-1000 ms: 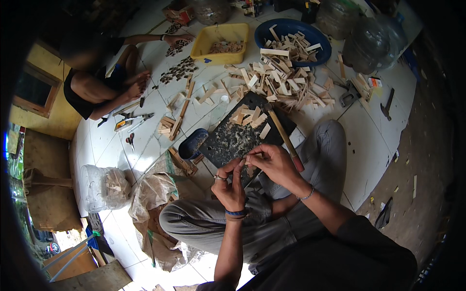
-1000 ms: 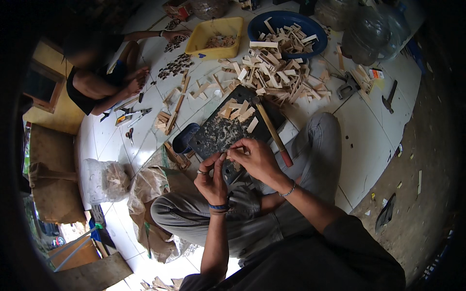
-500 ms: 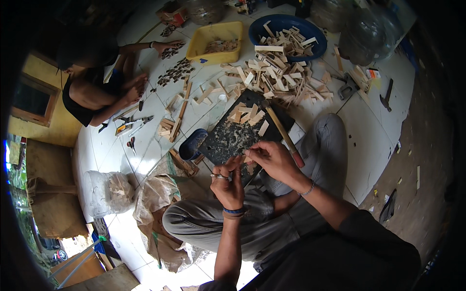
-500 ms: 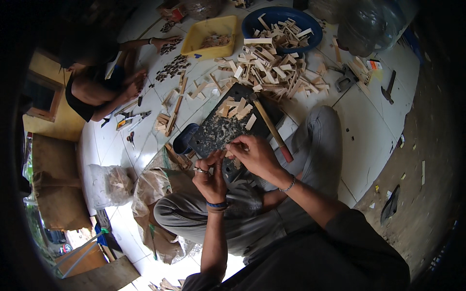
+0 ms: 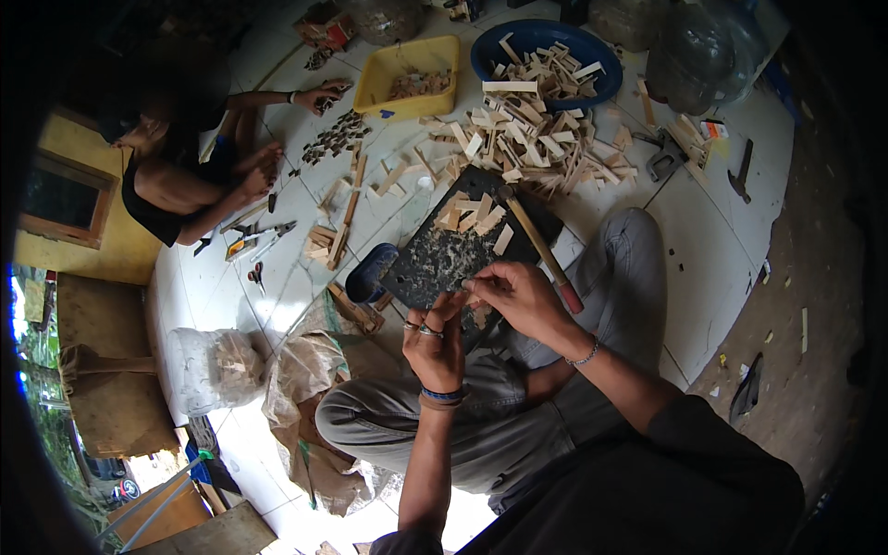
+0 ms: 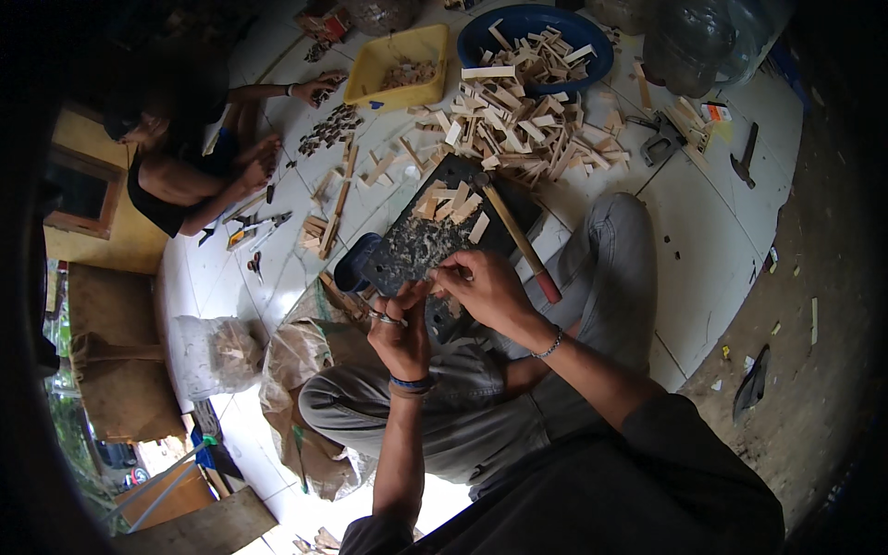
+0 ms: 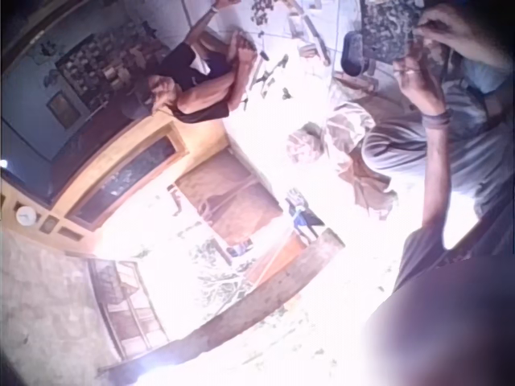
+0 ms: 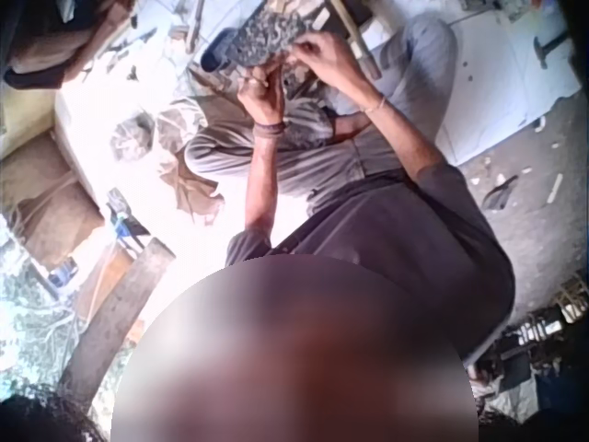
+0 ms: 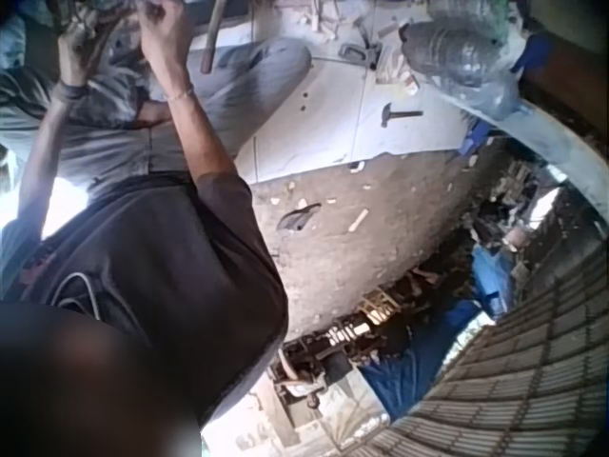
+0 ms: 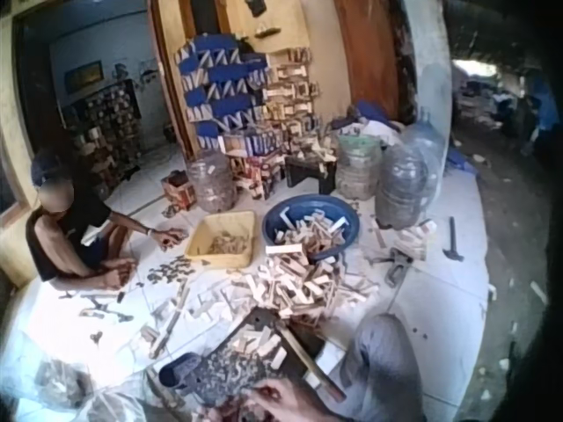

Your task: The person sits on the floor and uses a hammer and chisel to shape small wooden pieces. They repeatedly pick up wood from a sack, position it on a work block, strike it with the hammer, and place the finished pieces into a blue bowl.

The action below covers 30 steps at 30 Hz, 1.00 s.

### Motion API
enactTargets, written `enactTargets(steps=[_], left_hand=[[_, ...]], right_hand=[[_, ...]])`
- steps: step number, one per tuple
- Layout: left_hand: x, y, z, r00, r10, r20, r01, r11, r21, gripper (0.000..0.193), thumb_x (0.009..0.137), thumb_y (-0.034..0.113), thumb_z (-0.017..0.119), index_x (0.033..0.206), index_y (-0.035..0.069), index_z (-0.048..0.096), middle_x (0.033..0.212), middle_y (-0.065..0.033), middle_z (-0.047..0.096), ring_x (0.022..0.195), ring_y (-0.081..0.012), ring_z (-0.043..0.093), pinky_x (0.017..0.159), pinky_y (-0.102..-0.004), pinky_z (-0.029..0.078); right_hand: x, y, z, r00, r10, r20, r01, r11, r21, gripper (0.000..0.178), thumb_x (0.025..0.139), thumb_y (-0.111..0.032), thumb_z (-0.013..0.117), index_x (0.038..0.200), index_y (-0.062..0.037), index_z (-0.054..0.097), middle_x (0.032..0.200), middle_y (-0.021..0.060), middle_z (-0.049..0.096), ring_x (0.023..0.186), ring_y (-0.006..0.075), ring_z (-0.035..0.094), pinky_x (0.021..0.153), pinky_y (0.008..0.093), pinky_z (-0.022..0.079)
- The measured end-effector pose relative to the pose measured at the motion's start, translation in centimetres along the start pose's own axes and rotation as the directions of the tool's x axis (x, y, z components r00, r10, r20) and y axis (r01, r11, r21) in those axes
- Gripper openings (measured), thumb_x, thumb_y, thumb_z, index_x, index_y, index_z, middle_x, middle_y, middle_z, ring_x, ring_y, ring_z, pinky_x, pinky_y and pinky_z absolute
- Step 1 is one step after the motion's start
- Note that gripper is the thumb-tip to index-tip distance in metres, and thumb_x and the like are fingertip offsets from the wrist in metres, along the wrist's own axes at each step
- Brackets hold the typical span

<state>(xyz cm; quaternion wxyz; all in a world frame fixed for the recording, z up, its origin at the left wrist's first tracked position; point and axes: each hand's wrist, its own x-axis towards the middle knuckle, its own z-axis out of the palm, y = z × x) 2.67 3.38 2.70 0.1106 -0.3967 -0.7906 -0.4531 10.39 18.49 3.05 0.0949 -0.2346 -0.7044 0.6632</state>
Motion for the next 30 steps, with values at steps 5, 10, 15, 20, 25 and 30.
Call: enactTargets(steps=[5, 10, 15, 20, 25, 30], left_hand=[[-0.4, 0.0, 0.4, 1.0, -0.002, -0.024, 0.003, 1.0, 0.022, 0.028, 0.083, -0.007, 0.079, 0.104, 0.01, 0.075, 0.099, -0.0065, 0.077, 0.085, -0.025, 0.07, 0.077, -0.0366, 0.055], [-0.6, -0.3, 0.4, 0.999, 0.032, -0.023, -0.03, 0.997, 0.066, 0.034, 0.081, -0.008, 0.078, 0.108, 0.011, 0.074, 0.103, -0.0045, 0.079, 0.081, -0.0255, 0.067, 0.077, -0.0367, 0.053], [-0.8, -0.7, 0.5, 0.993, 0.117, -0.031, -0.117, 0.993, 0.021, 0.038, 0.08, -0.01, 0.077, 0.11, 0.013, 0.074, 0.103, -0.004, 0.079, 0.077, -0.0234, 0.064, 0.072, -0.0338, 0.049], [-0.9, -0.9, 0.0, 0.993, 0.117, 0.015, -0.118, 0.992, 0.047, 0.038, 0.081, -0.008, 0.078, 0.113, 0.012, 0.07, 0.11, -0.0048, 0.078, 0.078, -0.0242, 0.065, 0.069, -0.0335, 0.049], [-1.1, -0.6, 0.9, 0.996, -0.04, -0.079, 0.037, 0.999, -0.04, 0.042, 0.087, 0.0, 0.079, 0.123, 0.008, 0.059, 0.115, -0.0059, 0.075, 0.088, -0.03, 0.07, 0.075, -0.0394, 0.053], [-1.2, -0.4, 0.5, 0.998, -0.041, -0.056, 0.042, 0.999, 0.02, 0.045, 0.088, 0.003, 0.079, 0.125, 0.007, 0.053, 0.111, -0.0067, 0.075, 0.09, -0.032, 0.072, 0.077, -0.0409, 0.054]], right_hand=[[-0.2, -0.2, -0.8, 0.999, -0.036, -0.032, 0.031, 0.989, -0.146, 0.023, 0.104, -0.02, 0.067, 0.108, 0.0022, 0.071, 0.085, 0.0063, 0.074, 0.084, 0.0097, 0.073, 0.072, 0.0275, 0.056], [-1.3, 1.8, -3.6, 0.855, -0.403, -0.325, 0.187, 0.826, -0.532, 0.035, 0.097, -0.032, 0.075, 0.115, -0.0035, 0.065, 0.097, 0.0113, 0.071, 0.089, 0.0285, 0.071, 0.076, 0.0388, 0.056], [-3.1, 5.9, -6.8, 0.91, -0.324, -0.259, 0.036, 0.683, -0.729, 0.049, 0.098, -0.034, 0.072, 0.128, -0.0037, 0.049, 0.107, 0.0181, 0.066, 0.097, 0.0389, 0.067, 0.083, 0.0489, 0.053], [-2.9, 6.8, -7.8, 0.942, -0.176, -0.286, -0.097, 0.674, -0.733, 0.019, 0.105, -0.017, 0.055, 0.114, -0.0012, 0.049, 0.097, 0.0243, 0.064, 0.088, 0.0456, 0.065, 0.072, 0.0524, 0.052], [-4.9, 1.4, -9.0, 0.945, -0.28, -0.171, 0.109, 0.76, -0.641, 0.02, 0.108, -0.018, 0.053, 0.117, -0.0001, 0.052, 0.08, 0.0215, 0.062, 0.073, 0.044, 0.063, 0.064, 0.0493, 0.048], [-9.0, -4.7, -10.7, 0.984, -0.157, 0.087, 0.179, 0.814, -0.552, 0.025, 0.107, -0.016, 0.054, 0.127, 0.0001, 0.054, 0.076, 0.0211, 0.062, 0.068, 0.0427, 0.065, 0.059, 0.0446, 0.048]])
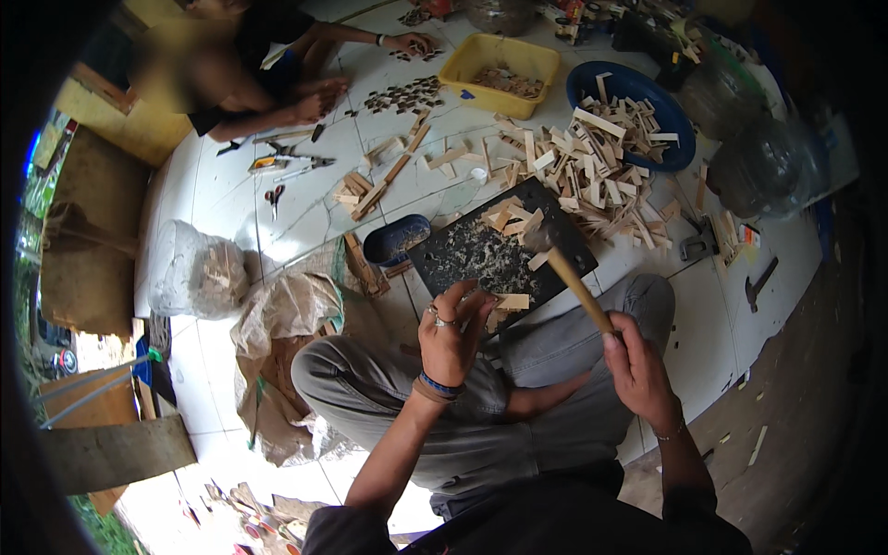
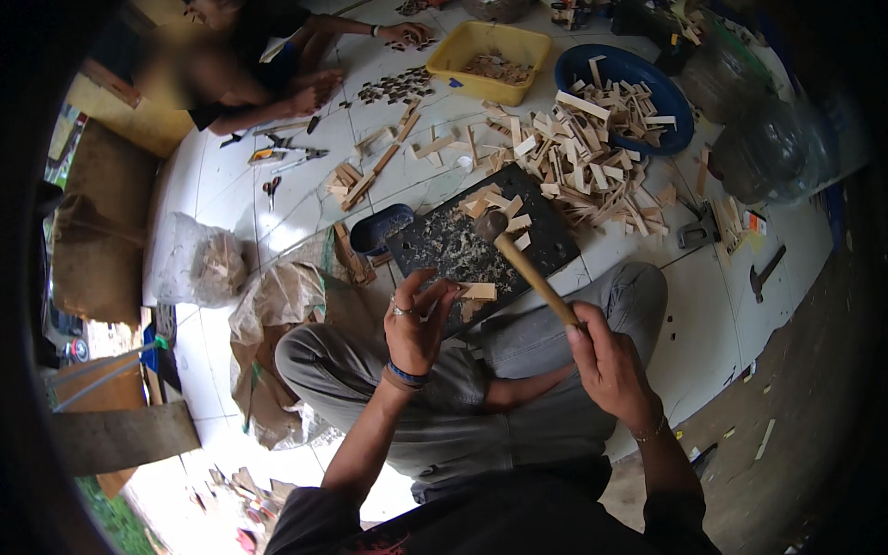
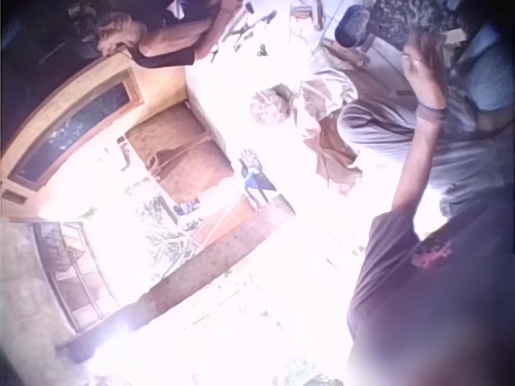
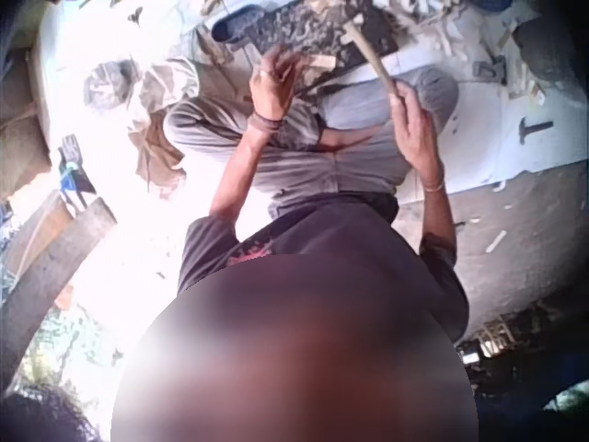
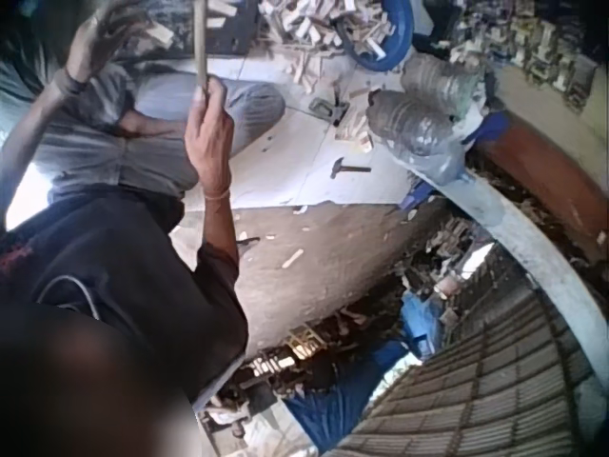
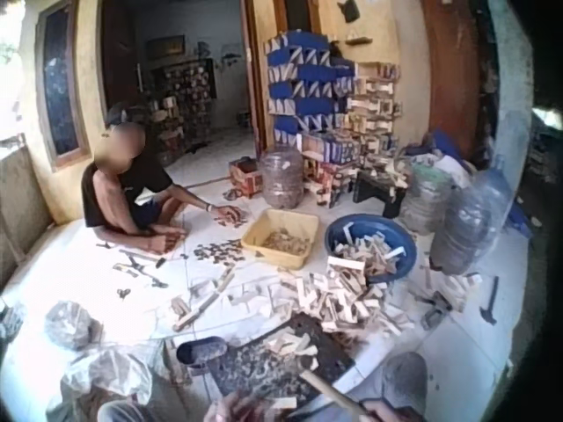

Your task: The person sits on the floor and uses a hammer and chisel to shape small wooden pieces. They repeatedly pick up wood from a sack, position it on a work block, strike it with the hammer, and place the finished pieces into a blue bowl.

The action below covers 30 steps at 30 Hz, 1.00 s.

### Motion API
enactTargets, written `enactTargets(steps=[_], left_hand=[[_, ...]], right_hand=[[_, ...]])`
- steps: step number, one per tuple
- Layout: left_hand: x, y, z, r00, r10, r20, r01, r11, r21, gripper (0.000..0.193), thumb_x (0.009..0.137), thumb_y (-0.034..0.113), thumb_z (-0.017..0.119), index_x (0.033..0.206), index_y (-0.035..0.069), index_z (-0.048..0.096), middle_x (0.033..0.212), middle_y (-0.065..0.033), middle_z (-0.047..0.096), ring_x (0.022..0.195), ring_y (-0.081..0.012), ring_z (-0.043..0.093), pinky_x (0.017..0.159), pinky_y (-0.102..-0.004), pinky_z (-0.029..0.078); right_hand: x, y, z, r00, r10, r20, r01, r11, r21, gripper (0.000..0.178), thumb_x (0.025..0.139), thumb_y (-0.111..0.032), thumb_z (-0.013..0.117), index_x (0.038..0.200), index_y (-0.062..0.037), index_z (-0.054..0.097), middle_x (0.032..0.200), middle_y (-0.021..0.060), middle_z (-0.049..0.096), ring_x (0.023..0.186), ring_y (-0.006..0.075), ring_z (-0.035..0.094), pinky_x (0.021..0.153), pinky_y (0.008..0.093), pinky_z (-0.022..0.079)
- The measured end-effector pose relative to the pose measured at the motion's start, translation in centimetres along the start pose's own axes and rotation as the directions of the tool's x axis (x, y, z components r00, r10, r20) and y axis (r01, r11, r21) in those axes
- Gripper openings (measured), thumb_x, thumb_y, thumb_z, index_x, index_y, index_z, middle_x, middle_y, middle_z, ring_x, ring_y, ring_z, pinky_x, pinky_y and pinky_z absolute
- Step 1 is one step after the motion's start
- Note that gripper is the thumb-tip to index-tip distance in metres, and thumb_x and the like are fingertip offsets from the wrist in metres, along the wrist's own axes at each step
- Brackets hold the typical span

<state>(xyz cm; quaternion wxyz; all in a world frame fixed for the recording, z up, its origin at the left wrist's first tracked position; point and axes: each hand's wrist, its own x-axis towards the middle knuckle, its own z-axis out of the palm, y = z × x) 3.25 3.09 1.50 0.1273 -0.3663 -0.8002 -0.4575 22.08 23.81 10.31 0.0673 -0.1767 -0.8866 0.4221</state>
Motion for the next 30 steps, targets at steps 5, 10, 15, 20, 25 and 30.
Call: enactTargets(steps=[5, 10, 15, 20, 25, 30], left_hand=[[0.4, 0.2, 0.0, 0.999, -0.025, -0.03, 0.023, 0.996, -0.084, 0.041, 0.088, 0.005, 0.08, 0.12, 0.006, 0.054, 0.106, -0.0061, 0.075, 0.087, -0.0317, 0.071, 0.076, -0.0402, 0.054], [0.4, 0.3, -0.2, 0.999, -0.052, -0.017, 0.049, 0.989, -0.138, 0.045, 0.088, 0.004, 0.081, 0.122, 0.006, 0.052, 0.1, -0.0087, 0.076, 0.09, -0.0323, 0.074, 0.075, -0.0389, 0.057], [0.4, 0.4, -0.2, 0.998, -0.048, -0.037, 0.043, 0.992, -0.118, 0.042, 0.087, 0.003, 0.081, 0.118, 0.006, 0.053, 0.099, -0.0092, 0.076, 0.088, -0.032, 0.073, 0.075, -0.0392, 0.057], [0.4, 0.3, -0.2, 0.999, -0.028, -0.035, 0.025, 0.995, -0.095, 0.041, 0.087, 0.003, 0.081, 0.117, 0.005, 0.054, 0.1, -0.0082, 0.076, 0.086, -0.0299, 0.071, 0.076, -0.0383, 0.054], [0.3, 0.0, -0.1, 0.999, -0.027, -0.039, 0.023, 0.996, -0.087, 0.04, 0.086, 0.002, 0.081, 0.117, 0.005, 0.056, 0.097, -0.007, 0.076, 0.084, -0.029, 0.07, 0.075, -0.0375, 0.053], [0.3, 0.2, -0.3, 0.999, -0.039, -0.032, 0.037, 0.997, -0.063, 0.039, 0.087, 0.0, 0.08, 0.115, 0.004, 0.055, 0.097, -0.0091, 0.076, 0.087, -0.0301, 0.072, 0.077, -0.037, 0.055]], right_hand=[[-1.1, -1.3, -0.6, 0.986, -0.142, 0.086, 0.153, 0.979, -0.132, 0.027, 0.105, -0.012, 0.056, 0.127, 0.0025, 0.057, 0.085, 0.0245, 0.068, 0.075, 0.0451, 0.069, 0.064, 0.0459, 0.053], [-1.2, -0.9, -0.3, 0.974, -0.177, 0.142, 0.208, 0.946, -0.249, 0.03, 0.102, -0.006, 0.058, 0.131, 0.0043, 0.056, 0.101, 0.0246, 0.07, 0.084, 0.0434, 0.07, 0.069, 0.0455, 0.055], [-0.6, -0.9, 0.1, 0.939, -0.329, 0.097, 0.343, 0.907, -0.243, 0.046, 0.099, -0.006, 0.063, 0.144, 0.0019, 0.052, 0.105, 0.0208, 0.072, 0.084, 0.0378, 0.073, 0.068, 0.044, 0.057], [-0.5, -1.5, -0.6, 0.945, -0.233, 0.231, 0.31, 0.864, -0.397, 0.057, 0.097, -0.004, 0.064, 0.152, -0.0015, 0.048, 0.101, 0.0193, 0.072, 0.079, 0.0337, 0.073, 0.066, 0.0411, 0.057], [-0.2, -1.4, -0.1, 0.943, -0.316, 0.102, 0.332, 0.876, -0.349, 0.059, 0.095, -0.004, 0.066, 0.152, -0.0078, 0.051, 0.091, 0.0161, 0.07, 0.071, 0.0314, 0.07, 0.062, 0.0415, 0.056], [-0.3, -1.2, -0.1, 0.94, -0.278, 0.199, 0.336, 0.86, -0.385, 0.06, 0.095, -0.004, 0.067, 0.152, -0.0078, 0.051, 0.093, 0.0163, 0.071, 0.072, 0.0317, 0.071, 0.062, 0.0417, 0.056]])
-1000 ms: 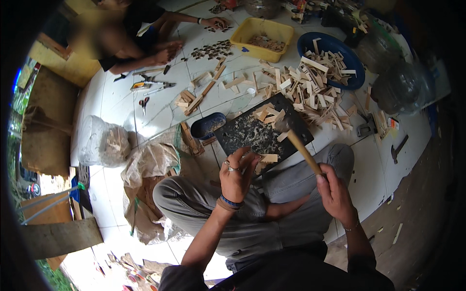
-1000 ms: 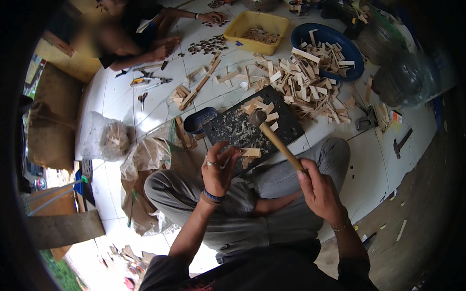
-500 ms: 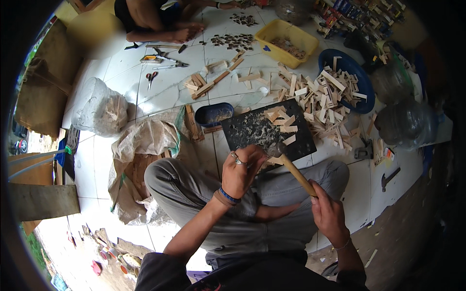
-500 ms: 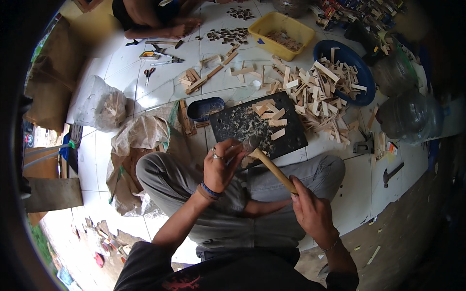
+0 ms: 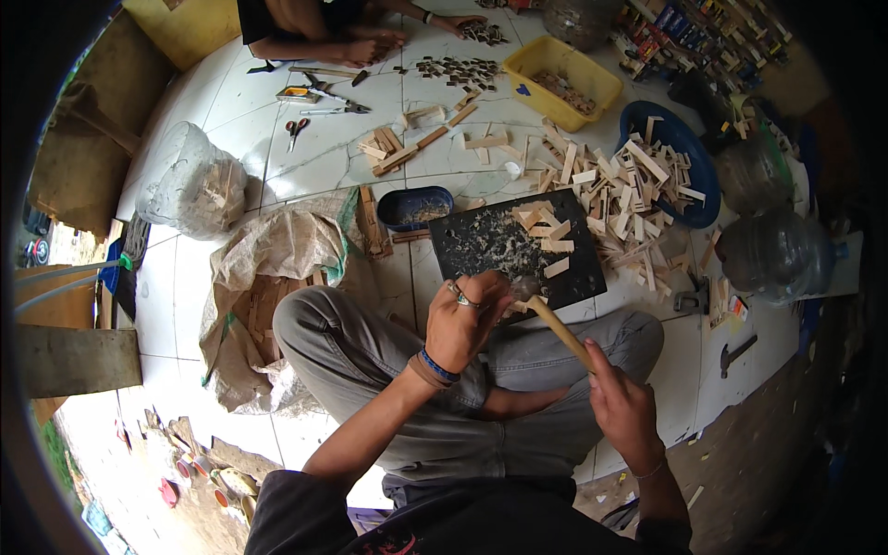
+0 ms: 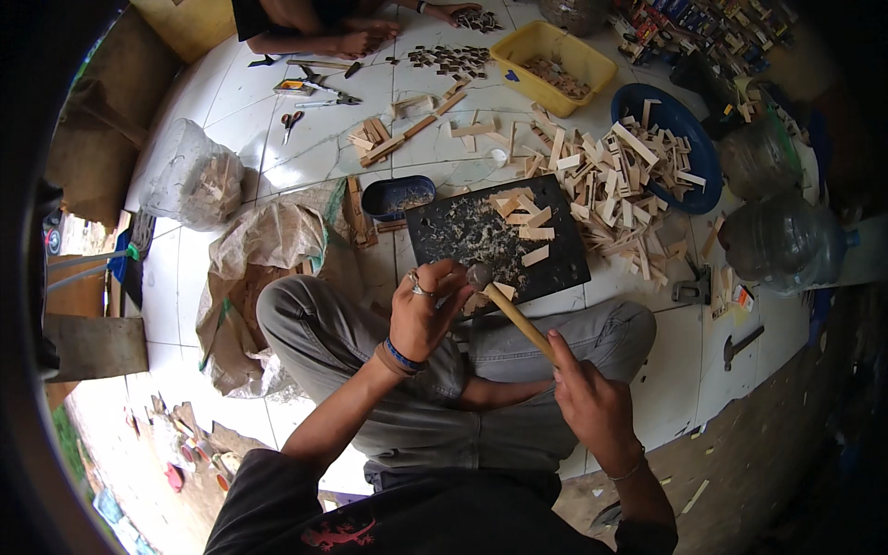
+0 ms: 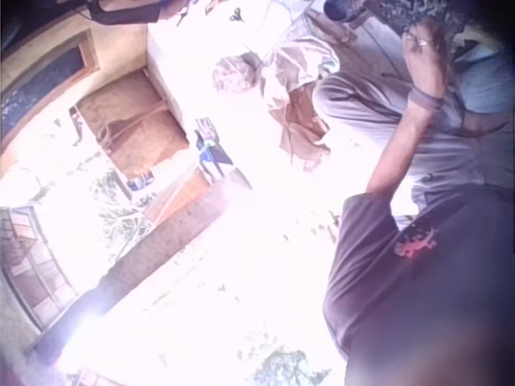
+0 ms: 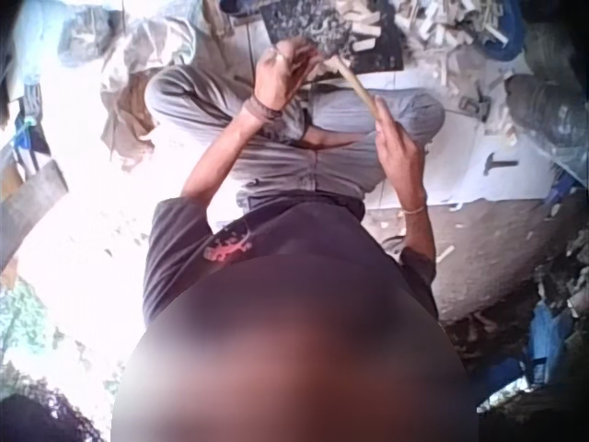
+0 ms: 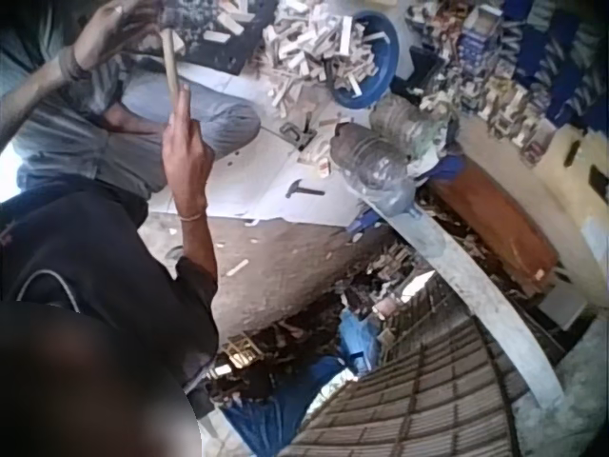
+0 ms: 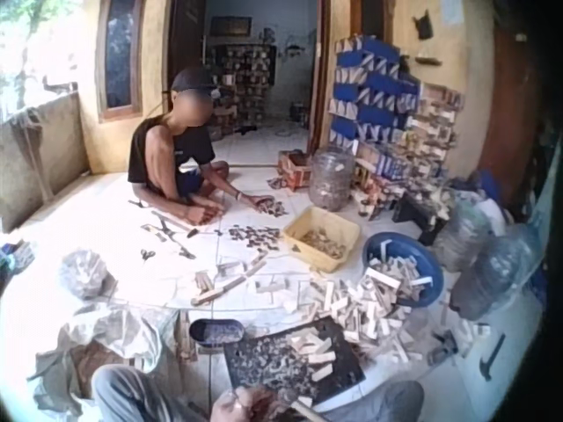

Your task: The person sits on the floor and uses a hammer and chisel to shape small wooden pieces. They repeatedly pick up wood from a sack, position it on a work block, strike it with the hammer, and place the finished pieces into a blue bowl.

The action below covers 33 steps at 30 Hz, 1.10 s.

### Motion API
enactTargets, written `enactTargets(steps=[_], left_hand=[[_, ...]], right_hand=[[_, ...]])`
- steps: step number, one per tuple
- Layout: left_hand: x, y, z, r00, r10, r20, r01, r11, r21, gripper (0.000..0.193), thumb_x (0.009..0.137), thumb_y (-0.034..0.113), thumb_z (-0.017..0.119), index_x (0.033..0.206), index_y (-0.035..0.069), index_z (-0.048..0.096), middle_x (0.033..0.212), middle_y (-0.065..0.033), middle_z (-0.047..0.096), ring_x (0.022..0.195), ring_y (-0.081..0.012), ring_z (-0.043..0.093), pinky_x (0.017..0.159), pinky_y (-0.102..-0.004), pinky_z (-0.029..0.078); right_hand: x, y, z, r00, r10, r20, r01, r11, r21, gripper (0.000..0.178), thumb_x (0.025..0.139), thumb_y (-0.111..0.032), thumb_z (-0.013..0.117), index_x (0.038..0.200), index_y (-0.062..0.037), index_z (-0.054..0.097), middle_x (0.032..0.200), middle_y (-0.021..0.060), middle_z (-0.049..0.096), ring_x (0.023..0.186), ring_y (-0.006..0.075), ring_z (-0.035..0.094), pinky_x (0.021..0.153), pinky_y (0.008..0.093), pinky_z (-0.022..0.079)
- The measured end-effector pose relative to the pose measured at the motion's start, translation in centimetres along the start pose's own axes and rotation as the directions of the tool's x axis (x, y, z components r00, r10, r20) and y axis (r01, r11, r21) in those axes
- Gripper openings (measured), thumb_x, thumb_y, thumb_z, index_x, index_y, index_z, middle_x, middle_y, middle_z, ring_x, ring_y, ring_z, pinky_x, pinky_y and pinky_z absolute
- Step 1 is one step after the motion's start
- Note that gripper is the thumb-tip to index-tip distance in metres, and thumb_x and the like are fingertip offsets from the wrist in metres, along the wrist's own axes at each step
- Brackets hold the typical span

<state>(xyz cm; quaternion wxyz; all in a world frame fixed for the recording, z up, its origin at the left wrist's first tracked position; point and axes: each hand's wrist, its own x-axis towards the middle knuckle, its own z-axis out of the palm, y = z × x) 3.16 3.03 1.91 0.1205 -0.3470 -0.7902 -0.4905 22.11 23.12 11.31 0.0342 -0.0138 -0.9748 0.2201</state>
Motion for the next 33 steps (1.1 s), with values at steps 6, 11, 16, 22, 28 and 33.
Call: enactTargets(steps=[6, 11, 16, 22, 28, 33], left_hand=[[0.3, 0.1, -0.2, 1.0, 0.005, 0.023, -0.004, 0.999, -0.041, 0.039, 0.087, 0.003, 0.081, 0.117, 0.004, 0.055, 0.097, -0.0088, 0.076, 0.088, -0.031, 0.072, 0.078, -0.0375, 0.055], [0.3, 0.2, -0.3, 1.0, -0.001, 0.015, 0.001, 1.0, -0.014, 0.04, 0.087, 0.004, 0.081, 0.117, 0.003, 0.055, 0.097, -0.0089, 0.076, 0.088, -0.0312, 0.072, 0.078, -0.038, 0.055], [0.4, 0.2, 0.0, 1.0, -0.016, 0.0, 0.016, 0.998, -0.053, 0.04, 0.087, 0.007, 0.082, 0.117, 0.005, 0.056, 0.096, -0.0063, 0.076, 0.085, -0.03, 0.07, 0.076, -0.0383, 0.053], [0.4, -0.1, 0.2, 0.999, 0.001, -0.039, -0.003, 0.999, -0.033, 0.037, 0.087, 0.011, 0.081, 0.115, 0.009, 0.057, 0.095, -0.0009, 0.076, 0.08, -0.0262, 0.067, 0.072, -0.0383, 0.049], [0.3, -0.1, 0.3, 0.999, 0.023, -0.046, -0.025, 0.998, -0.052, 0.039, 0.087, 0.011, 0.081, 0.117, 0.008, 0.057, 0.096, -0.001, 0.076, 0.081, -0.0265, 0.066, 0.072, -0.0387, 0.049], [0.1, -0.3, 0.4, 0.998, 0.045, -0.048, -0.047, 0.998, -0.033, 0.042, 0.087, 0.01, 0.08, 0.122, 0.007, 0.057, 0.099, -0.0016, 0.075, 0.083, -0.0264, 0.066, 0.072, -0.0385, 0.049]], right_hand=[[0.4, -0.1, 1.0, 0.979, 0.008, -0.203, 0.013, 0.995, 0.099, 0.061, 0.094, -0.003, 0.067, 0.152, -0.0097, 0.051, 0.092, 0.0159, 0.071, 0.073, 0.0313, 0.072, 0.064, 0.0413, 0.057], [0.0, -0.6, -0.2, 0.999, 0.031, -0.026, -0.031, 0.999, 0.02, 0.055, 0.095, -0.003, 0.063, 0.149, -0.0058, 0.054, 0.095, 0.0165, 0.072, 0.075, 0.0307, 0.073, 0.065, 0.0405, 0.058], [0.2, -1.2, 0.3, 0.976, 0.01, -0.216, 0.011, 0.995, 0.096, 0.053, 0.095, -0.002, 0.062, 0.147, -0.0045, 0.055, 0.094, 0.0173, 0.072, 0.075, 0.032, 0.073, 0.065, 0.0423, 0.057], [0.4, -1.6, 0.9, 0.987, 0.153, -0.051, -0.145, 0.979, 0.142, 0.047, 0.101, -0.007, 0.06, 0.147, -0.0029, 0.054, 0.1, 0.0214, 0.072, 0.078, 0.0352, 0.073, 0.07, 0.0414, 0.058], [5.0, -1.6, 5.2, 0.888, 0.407, -0.215, -0.234, 0.801, 0.551, 0.033, 0.106, -0.029, 0.064, 0.121, 0.0007, 0.065, 0.085, 0.0136, 0.07, 0.073, 0.0217, 0.069, 0.069, 0.0333, 0.052], [9.0, -1.1, 7.5, 0.831, 0.557, -0.011, -0.415, 0.632, 0.654, 0.041, 0.101, -0.039, 0.071, 0.096, 0.0013, 0.068, 0.07, 0.0043, 0.063, 0.066, 0.0111, 0.055, 0.062, 0.0301, 0.046]])
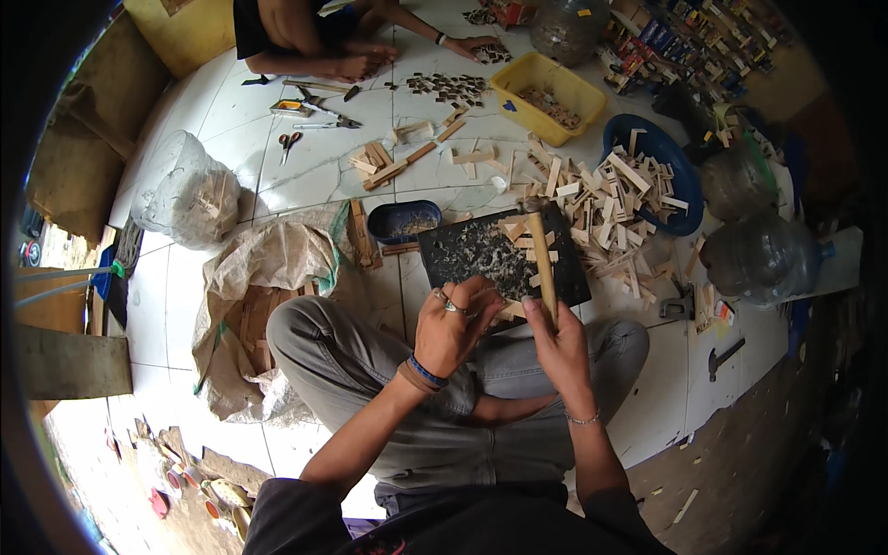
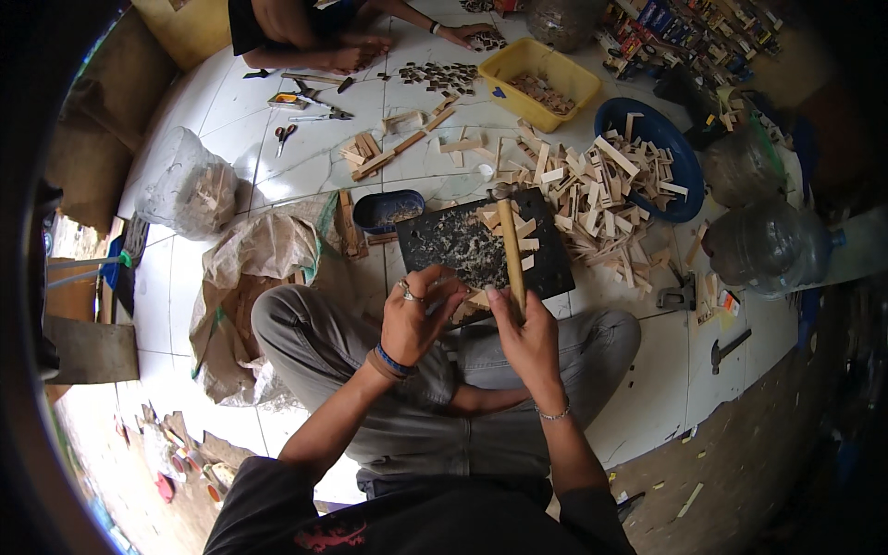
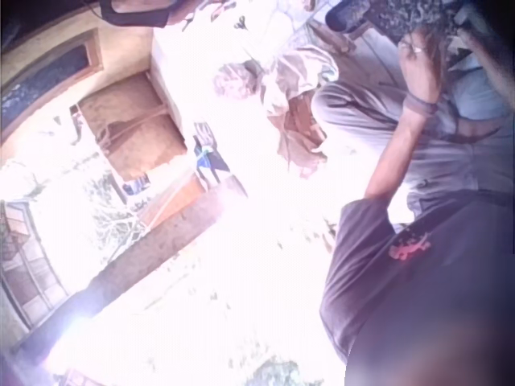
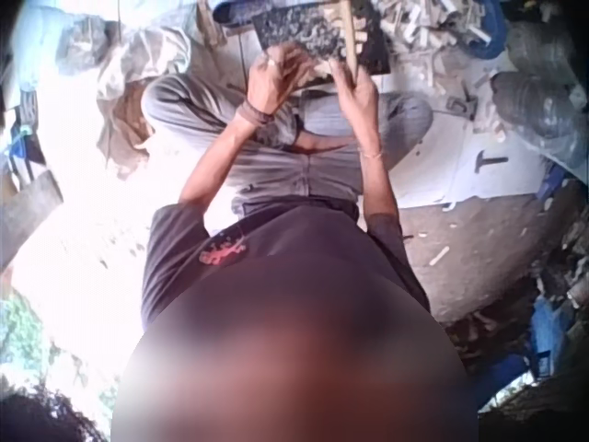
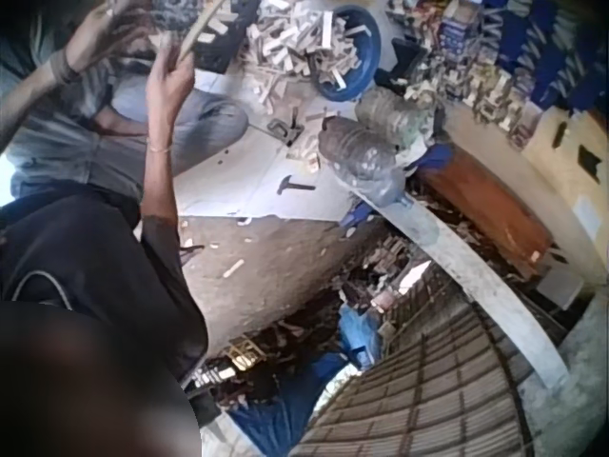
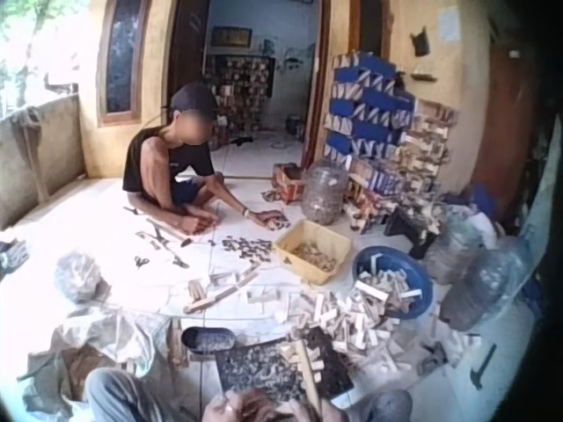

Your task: The person sits on the floor and uses a hammer and chisel to shape small wooden pieces. They repeatedly pick up wood from a sack, position it on a work block, strike it with the hammer, and place the finished pieces into a blue bowl.

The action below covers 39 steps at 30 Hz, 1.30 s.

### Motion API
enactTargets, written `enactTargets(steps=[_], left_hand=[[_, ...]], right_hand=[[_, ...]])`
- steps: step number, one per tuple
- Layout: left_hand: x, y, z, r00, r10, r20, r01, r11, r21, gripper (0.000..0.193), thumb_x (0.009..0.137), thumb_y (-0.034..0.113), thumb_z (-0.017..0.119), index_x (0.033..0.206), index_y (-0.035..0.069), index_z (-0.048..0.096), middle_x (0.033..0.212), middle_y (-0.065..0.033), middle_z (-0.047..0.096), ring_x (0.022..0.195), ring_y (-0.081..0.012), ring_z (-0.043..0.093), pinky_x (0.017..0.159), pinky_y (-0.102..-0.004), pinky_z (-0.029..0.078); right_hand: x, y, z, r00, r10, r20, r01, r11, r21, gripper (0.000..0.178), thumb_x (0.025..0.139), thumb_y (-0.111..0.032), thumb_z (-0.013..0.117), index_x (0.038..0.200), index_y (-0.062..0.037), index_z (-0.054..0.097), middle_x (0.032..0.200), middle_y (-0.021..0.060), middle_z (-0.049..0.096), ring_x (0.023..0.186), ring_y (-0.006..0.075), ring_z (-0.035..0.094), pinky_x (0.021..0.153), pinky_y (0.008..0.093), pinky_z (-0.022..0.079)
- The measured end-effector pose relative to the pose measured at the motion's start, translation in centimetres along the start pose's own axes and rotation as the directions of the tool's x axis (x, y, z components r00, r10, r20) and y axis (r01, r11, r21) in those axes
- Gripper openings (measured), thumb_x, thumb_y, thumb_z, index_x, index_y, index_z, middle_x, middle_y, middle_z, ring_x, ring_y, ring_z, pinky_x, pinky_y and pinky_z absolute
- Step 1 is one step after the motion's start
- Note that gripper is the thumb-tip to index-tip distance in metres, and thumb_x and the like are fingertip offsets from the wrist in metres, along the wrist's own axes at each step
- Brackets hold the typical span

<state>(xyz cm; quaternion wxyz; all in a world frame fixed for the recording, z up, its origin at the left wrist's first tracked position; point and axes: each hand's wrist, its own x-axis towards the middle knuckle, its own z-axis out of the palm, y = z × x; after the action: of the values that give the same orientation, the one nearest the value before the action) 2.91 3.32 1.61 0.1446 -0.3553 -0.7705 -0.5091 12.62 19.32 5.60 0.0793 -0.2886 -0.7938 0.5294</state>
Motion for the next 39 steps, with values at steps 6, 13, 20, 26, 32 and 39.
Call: enactTargets(steps=[6, 13, 20, 26, 32, 39], left_hand=[[-0.1, -0.6, -0.7, 0.996, -0.001, 0.087, 0.005, 0.999, -0.052, 0.036, 0.086, 0.01, 0.081, 0.116, 0.006, 0.062, 0.104, -0.0044, 0.076, 0.088, -0.0275, 0.067, 0.081, -0.0403, 0.052], [-0.2, -1.0, -0.9, 0.995, -0.075, 0.069, 0.091, 0.955, -0.284, 0.045, 0.082, 0.015, 0.087, 0.12, 0.003, 0.067, 0.117, -0.0112, 0.075, 0.104, -0.0295, 0.071, 0.09, -0.0388, 0.055], [-1.0, -2.1, 0.5, 0.957, -0.228, 0.176, 0.281, 0.874, -0.395, 0.035, 0.086, 0.028, 0.084, 0.111, 0.006, 0.076, 0.103, -0.0123, 0.077, 0.101, -0.0305, 0.071, 0.09, -0.0405, 0.054], [-1.4, -2.5, 1.0, 0.96, -0.239, 0.143, 0.277, 0.863, -0.423, 0.033, 0.085, 0.028, 0.085, 0.109, 0.006, 0.078, 0.098, -0.0107, 0.078, 0.095, -0.0293, 0.071, 0.088, -0.0401, 0.054], [-1.4, -2.5, 1.0, 0.967, -0.221, 0.128, 0.256, 0.85, -0.46, 0.034, 0.084, 0.028, 0.085, 0.108, 0.006, 0.078, 0.1, -0.0098, 0.078, 0.092, -0.0283, 0.072, 0.086, -0.0399, 0.055], [-1.6, -2.6, 1.0, 0.965, -0.222, 0.138, 0.26, 0.853, -0.451, 0.032, 0.084, 0.02, 0.086, 0.109, 0.005, 0.077, 0.104, -0.0117, 0.078, 0.096, -0.0288, 0.073, 0.086, -0.0378, 0.056]], right_hand=[[0.7, -0.2, 1.0, 0.989, 0.12, 0.092, -0.127, 0.989, 0.075, 0.042, 0.101, -0.042, 0.069, 0.094, -0.0011, 0.064, 0.067, 0.0007, 0.056, 0.056, 0.0086, 0.05, 0.05, 0.0288, 0.042], [0.5, -1.0, 1.0, 0.957, 0.253, 0.145, -0.278, 0.941, 0.194, 0.032, 0.102, -0.039, 0.069, 0.095, -0.0075, 0.063, 0.066, -0.0072, 0.044, 0.05, 0.0014, 0.038, 0.041, 0.0216, 0.032], [0.7, -1.6, 0.8, 0.954, 0.257, 0.155, -0.282, 0.945, 0.166, 0.028, 0.104, -0.035, 0.066, 0.099, -0.0078, 0.062, 0.068, -0.008, 0.039, 0.049, 0.0, 0.032, 0.037, 0.019, 0.028], [1.1, -2.0, 0.7, 0.95, 0.267, 0.162, -0.289, 0.949, 0.129, 0.03, 0.105, -0.036, 0.066, 0.098, -0.0069, 0.061, 0.068, -0.0074, 0.04, 0.05, 0.0006, 0.033, 0.039, 0.0201, 0.029], [1.2, -2.1, 0.4, 0.941, 0.273, 0.2, -0.303, 0.943, 0.136, 0.029, 0.106, -0.036, 0.063, 0.099, -0.0077, 0.062, 0.069, -0.0073, 0.039, 0.049, 0.0002, 0.032, 0.038, 0.0193, 0.029], [1.1, -1.8, 0.5, 0.949, 0.247, 0.195, -0.275, 0.953, 0.131, 0.031, 0.107, -0.037, 0.062, 0.095, -0.0087, 0.06, 0.067, -0.0077, 0.038, 0.049, 0.0004, 0.031, 0.038, 0.0193, 0.028]])
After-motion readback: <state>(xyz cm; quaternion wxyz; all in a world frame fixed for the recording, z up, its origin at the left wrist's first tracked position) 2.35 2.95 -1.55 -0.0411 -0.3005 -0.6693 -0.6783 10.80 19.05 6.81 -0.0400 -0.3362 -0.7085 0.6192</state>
